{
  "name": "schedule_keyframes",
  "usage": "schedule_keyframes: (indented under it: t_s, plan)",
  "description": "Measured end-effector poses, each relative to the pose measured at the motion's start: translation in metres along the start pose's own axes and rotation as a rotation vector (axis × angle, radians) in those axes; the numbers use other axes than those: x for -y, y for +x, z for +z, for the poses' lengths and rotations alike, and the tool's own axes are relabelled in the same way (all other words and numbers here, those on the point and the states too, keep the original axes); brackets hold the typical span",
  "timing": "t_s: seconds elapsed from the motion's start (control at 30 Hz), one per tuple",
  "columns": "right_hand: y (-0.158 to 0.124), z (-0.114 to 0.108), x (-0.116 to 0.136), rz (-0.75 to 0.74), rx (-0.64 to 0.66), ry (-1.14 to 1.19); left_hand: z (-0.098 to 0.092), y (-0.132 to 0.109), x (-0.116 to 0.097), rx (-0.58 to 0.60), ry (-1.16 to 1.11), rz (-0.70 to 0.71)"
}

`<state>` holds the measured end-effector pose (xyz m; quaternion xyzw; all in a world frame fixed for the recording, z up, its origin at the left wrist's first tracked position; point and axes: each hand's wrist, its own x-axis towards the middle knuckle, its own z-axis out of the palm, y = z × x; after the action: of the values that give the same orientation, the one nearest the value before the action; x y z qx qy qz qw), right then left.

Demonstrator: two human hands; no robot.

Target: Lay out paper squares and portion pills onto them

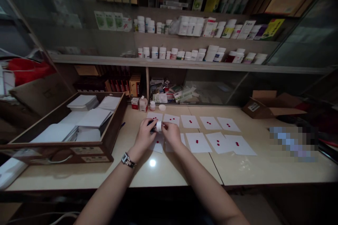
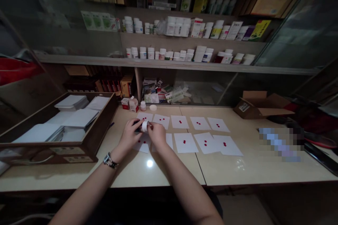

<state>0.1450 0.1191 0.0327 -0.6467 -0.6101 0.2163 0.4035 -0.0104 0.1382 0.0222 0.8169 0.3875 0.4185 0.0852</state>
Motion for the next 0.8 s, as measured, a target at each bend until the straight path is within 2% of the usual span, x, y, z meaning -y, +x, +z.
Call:
schedule_keyframes:
  t_s: [0.23, 0.33, 0.4, 0.53, 0.67, 0.8]
  plan:
    - [-0.009, -0.006, 0.01, 0.012, -0.051, -0.185, -0.001, -0.001, -0.001, 0.004, -0.029, 0.008]
    - [-0.008, -0.013, 0.01, -0.074, -0.034, -0.192, -0.001, 0.0, 0.0, 0.004, -0.055, 0.004]
    - [-0.004, -0.02, 0.008, -0.18, 0.023, -0.179, -0.002, 0.001, 0.002, 0.015, -0.08, 0.004]
    - [0.008, -0.033, 0.008, -0.315, 0.255, -0.226, -0.005, 0.003, 0.005, 0.035, -0.137, 0.002]
    - [0.016, -0.04, 0.013, -0.312, 0.391, -0.355, -0.006, 0.004, 0.006, 0.058, -0.146, 0.003]
    - [0.02, -0.044, 0.016, -0.297, 0.459, -0.311, -0.006, 0.003, 0.004, 0.09, -0.178, 0.012]
